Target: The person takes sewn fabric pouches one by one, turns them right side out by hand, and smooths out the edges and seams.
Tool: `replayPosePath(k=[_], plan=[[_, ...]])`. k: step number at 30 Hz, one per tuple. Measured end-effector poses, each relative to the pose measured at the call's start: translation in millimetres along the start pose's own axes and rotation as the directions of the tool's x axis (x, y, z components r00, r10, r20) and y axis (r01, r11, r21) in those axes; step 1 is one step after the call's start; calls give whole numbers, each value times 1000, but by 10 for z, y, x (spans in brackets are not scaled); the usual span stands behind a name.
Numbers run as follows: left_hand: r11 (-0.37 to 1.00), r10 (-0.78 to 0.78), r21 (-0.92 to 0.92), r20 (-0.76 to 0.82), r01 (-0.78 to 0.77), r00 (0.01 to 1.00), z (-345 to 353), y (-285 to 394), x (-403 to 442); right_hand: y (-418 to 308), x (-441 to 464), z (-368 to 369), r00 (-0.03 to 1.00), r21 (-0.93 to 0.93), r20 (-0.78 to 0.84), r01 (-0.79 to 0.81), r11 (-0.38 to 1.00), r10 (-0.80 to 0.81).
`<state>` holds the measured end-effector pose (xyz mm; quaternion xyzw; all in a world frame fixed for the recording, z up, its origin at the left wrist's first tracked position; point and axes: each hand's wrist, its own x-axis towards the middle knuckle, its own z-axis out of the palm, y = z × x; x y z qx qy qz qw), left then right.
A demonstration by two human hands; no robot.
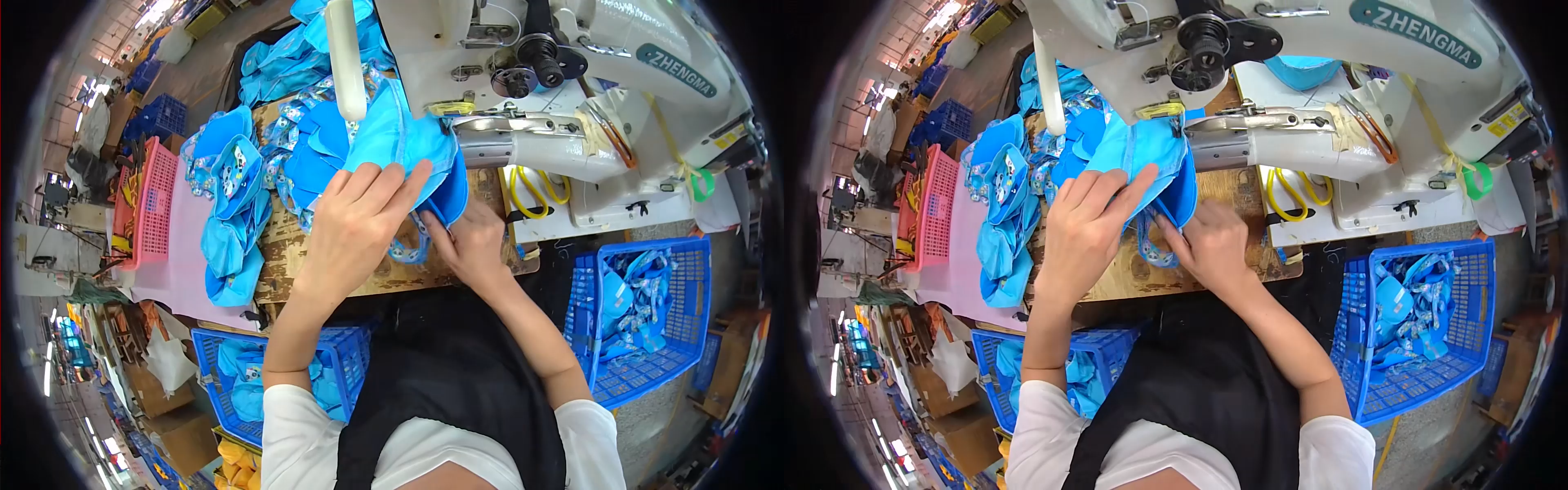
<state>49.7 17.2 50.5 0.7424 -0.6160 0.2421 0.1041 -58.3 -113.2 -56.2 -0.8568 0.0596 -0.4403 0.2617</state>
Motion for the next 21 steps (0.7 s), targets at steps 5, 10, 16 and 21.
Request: replayPosePath(k=[5,10,16,21], plan=[[995,-41,-83,88,48,995,-141,40,129,-103,-16,19,999,-42,11,-30,999,31],[997,-39,-64,102,45,994,-122,107,231,-93,-47,47,995,-54,48,-89,995,92],[990,-114,-73,70,119,991,47,176,285,-24,-82,167,975,62,93,-209,976,203],[967,-219,-132,13,218,976,116,276,315,6,-39,192,968,150,90,-244,958,233]])
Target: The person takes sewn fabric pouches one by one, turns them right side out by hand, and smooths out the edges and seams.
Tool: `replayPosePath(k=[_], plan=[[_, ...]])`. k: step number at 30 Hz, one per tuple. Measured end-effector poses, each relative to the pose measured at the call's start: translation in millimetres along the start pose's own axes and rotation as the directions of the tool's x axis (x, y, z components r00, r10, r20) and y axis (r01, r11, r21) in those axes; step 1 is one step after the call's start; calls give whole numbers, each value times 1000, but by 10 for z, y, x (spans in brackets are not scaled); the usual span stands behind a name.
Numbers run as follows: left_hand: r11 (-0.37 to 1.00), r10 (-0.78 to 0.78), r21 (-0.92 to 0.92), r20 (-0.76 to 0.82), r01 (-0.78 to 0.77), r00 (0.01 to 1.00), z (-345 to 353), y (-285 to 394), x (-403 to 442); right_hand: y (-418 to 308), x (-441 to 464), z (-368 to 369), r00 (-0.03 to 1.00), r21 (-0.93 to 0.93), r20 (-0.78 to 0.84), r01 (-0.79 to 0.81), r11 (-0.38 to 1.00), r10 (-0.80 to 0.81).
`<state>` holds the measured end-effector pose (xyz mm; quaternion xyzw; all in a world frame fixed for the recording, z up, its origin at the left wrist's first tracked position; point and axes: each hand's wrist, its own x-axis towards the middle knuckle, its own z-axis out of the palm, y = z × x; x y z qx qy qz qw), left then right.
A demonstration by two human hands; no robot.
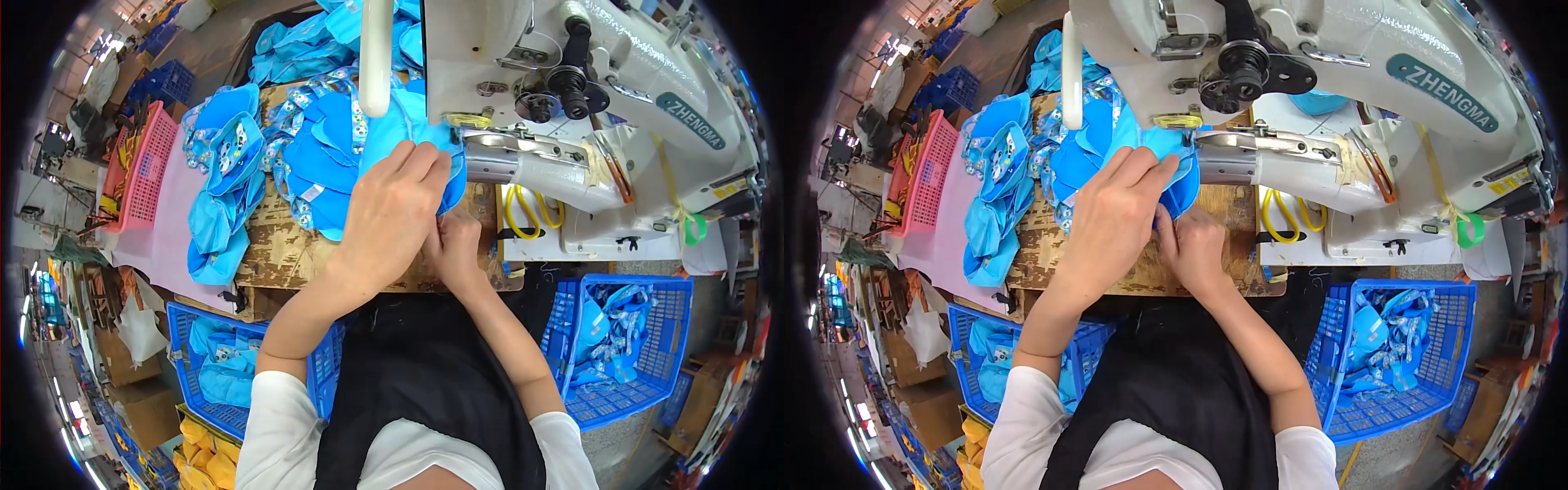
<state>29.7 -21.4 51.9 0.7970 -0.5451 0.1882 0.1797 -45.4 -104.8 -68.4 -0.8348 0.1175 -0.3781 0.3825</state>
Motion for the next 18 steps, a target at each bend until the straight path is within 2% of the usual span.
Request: replayPosePath(k=[4,9,15,18], plan=[[992,-70,-107,-76,62,995,78,40,22,59,7,10,999,8,33,15,1000,-15],[987,-69,-151,-137,48,988,212,37,76,112,59,39,995,120,58,-90,989,84],[983,-45,-186,-233,1,971,370,12,43,153,149,8,993,187,48,-114,976,107],[992,-81,-113,-293,50,953,357,89,-17,38,256,-142,999,-146,-3,42,988,-43]])
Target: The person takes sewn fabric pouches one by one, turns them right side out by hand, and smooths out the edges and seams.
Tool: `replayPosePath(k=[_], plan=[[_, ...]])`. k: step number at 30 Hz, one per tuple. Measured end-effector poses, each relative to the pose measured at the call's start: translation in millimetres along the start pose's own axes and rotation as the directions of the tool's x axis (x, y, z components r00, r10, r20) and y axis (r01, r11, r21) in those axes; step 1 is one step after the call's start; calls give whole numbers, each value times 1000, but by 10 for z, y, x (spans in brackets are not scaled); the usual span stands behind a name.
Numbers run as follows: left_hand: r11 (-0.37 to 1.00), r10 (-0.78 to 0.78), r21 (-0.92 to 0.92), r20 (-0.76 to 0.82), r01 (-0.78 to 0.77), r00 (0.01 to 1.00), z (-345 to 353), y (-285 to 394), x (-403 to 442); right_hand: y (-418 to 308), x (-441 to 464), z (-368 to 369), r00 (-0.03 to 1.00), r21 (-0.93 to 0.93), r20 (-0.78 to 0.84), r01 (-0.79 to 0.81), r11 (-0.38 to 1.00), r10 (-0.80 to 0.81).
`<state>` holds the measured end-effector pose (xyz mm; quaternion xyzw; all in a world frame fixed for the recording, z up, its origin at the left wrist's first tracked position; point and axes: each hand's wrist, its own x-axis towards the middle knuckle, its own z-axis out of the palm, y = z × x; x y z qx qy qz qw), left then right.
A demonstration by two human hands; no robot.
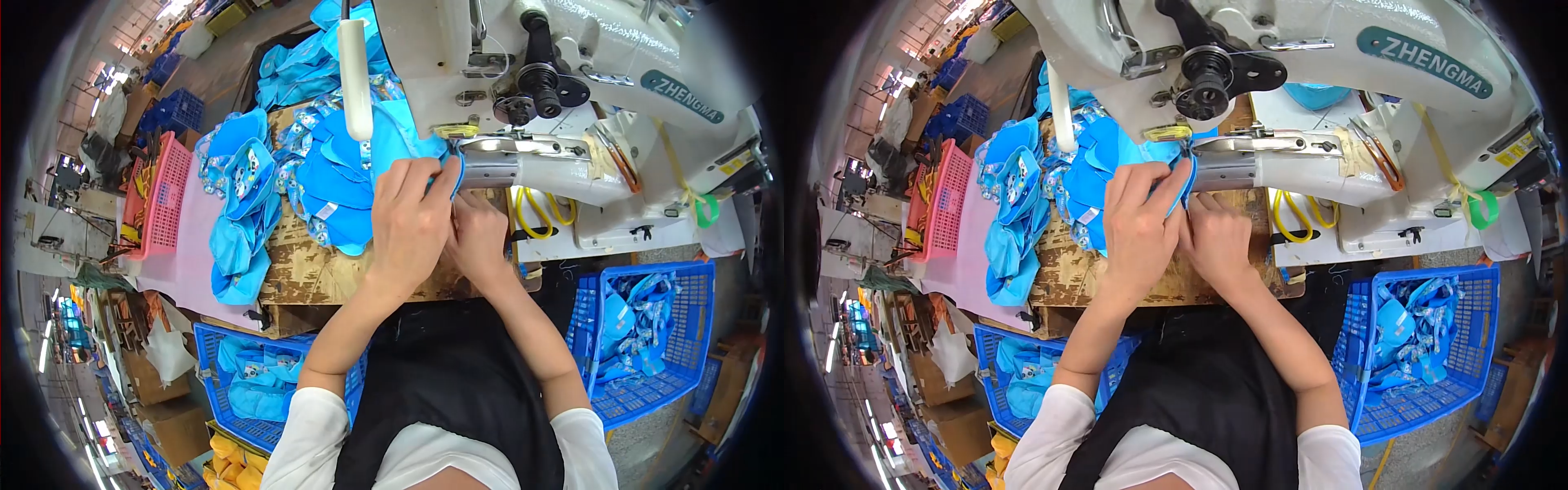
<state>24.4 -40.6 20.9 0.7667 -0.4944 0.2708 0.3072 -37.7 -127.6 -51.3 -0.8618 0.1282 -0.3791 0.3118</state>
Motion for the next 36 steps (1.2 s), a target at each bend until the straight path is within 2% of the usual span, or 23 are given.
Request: replayPosePath(k=[1,2,6,8,9,11,16,21,26,32,36], plan=[[1000,-13,28,-25,14,1000,-1,21,-16,-8,13,-27,999,-113,-8,53,992,-54],[1000,-20,23,-28,21,999,-6,32,-28,3,3,-28,998,-119,-2,56,991,-56],[985,-127,-117,-10,125,992,-88,21,-94,109,-99,54,985,115,146,-109,987,91],[983,-139,-125,-10,137,990,-116,26,-88,110,-112,154,975,366,153,-210,907,164],[983,-135,-128,0,134,991,-125,23,-68,138,-143,229,975,355,163,-202,913,153],[983,-127,-132,19,128,992,-112,19,-29,216,-192,336,951,510,229,-300,806,209],[992,-68,-102,45,72,997,-42,-36,41,147,-89,205,930,602,289,-361,712,227],[995,-98,-9,66,99,993,-89,5,140,-25,8,0,892,659,331,-452,601,307],[989,-145,16,68,145,987,-195,192,-48,-44,19,-78,878,707,362,-477,523,312],[995,-97,-3,130,98,987,-234,137,28,-38,21,-91,887,703,354,-461,542,296],[992,-124,11,188,125,974,-213,152,93,-53,25,-104,877,733,368,-478,484,310]])
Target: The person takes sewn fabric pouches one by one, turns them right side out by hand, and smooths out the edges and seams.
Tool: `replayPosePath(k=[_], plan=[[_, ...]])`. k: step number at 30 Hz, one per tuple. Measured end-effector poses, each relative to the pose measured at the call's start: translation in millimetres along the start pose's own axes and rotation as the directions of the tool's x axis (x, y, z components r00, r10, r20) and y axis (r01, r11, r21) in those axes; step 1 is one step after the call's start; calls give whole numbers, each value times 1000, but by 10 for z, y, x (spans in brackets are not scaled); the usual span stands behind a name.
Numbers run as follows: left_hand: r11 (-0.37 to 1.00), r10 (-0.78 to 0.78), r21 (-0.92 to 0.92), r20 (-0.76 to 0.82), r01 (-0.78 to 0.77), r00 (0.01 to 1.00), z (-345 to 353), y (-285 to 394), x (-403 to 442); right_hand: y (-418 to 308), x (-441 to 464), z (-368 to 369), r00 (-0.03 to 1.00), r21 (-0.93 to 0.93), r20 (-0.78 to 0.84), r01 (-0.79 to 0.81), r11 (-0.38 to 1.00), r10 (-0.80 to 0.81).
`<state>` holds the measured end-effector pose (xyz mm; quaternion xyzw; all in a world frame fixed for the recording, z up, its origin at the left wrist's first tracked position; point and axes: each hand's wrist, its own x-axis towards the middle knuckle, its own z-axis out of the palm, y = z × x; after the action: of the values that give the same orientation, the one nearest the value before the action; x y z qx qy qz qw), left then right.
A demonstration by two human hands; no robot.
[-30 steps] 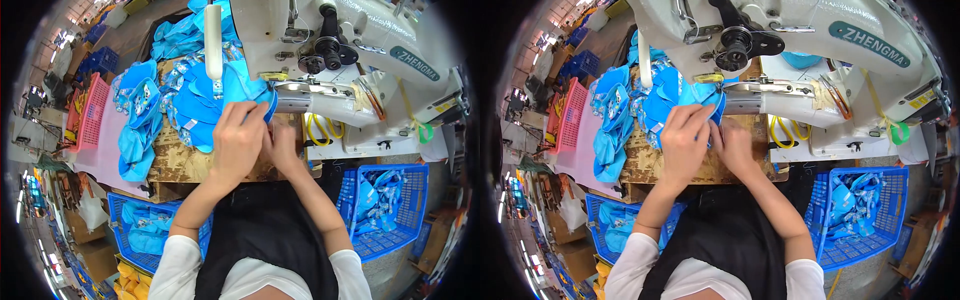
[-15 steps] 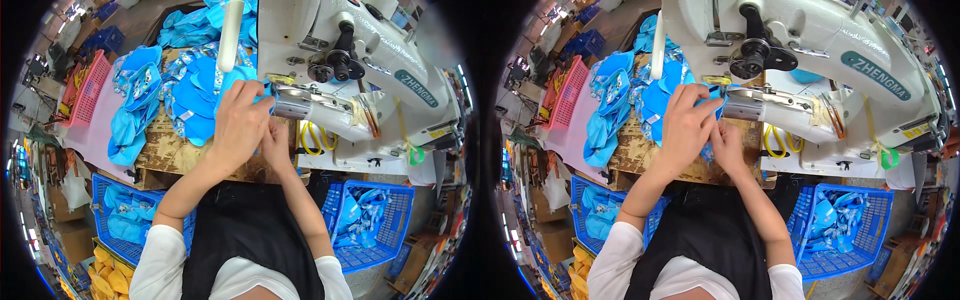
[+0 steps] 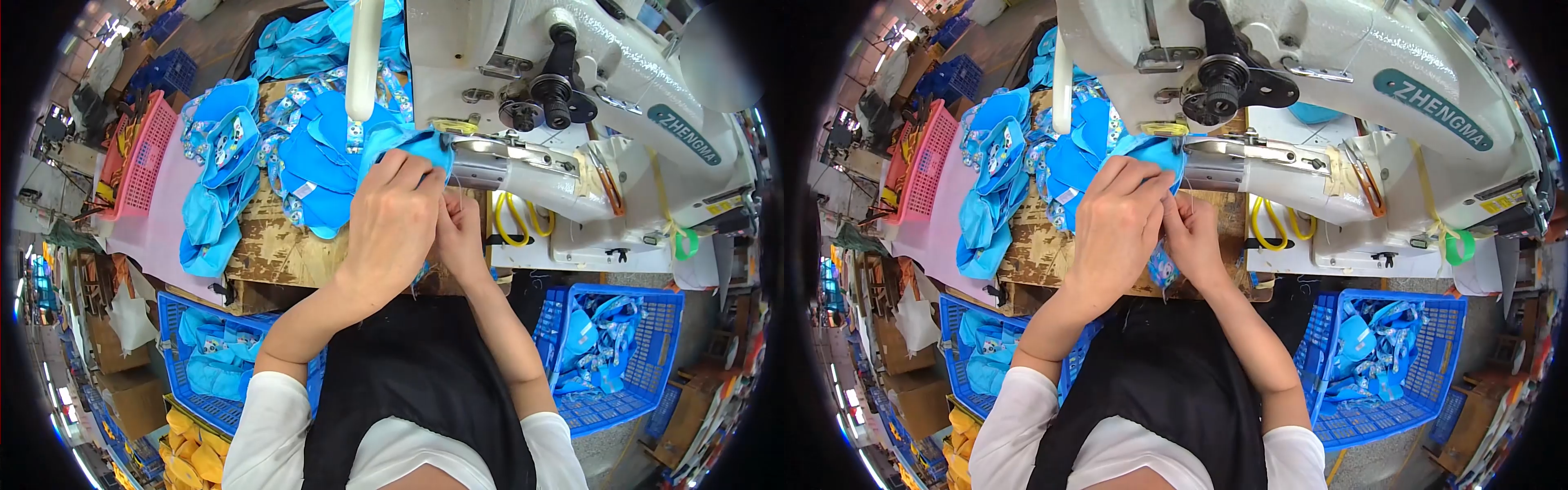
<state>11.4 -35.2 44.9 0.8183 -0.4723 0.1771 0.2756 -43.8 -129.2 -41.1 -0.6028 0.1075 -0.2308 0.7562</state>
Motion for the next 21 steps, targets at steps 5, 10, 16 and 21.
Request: replayPosePath(k=[5,10,16,21], plan=[[999,-8,41,52,6,999,-16,-14,161,-329,63,-10,994,78,49,-97,992,93],[996,-6,-85,-55,1,998,-51,39,27,-276,38,-14,998,103,-13,-52,993,54],[999,-8,-54,-59,5,998,-23,49,-255,-265,-114,-62,990,-265,-68,100,959,-122],[997,41,-59,-26,-43,999,-17,-1,-241,-256,-182,-68,979,-458,-78,130,879,-186]])
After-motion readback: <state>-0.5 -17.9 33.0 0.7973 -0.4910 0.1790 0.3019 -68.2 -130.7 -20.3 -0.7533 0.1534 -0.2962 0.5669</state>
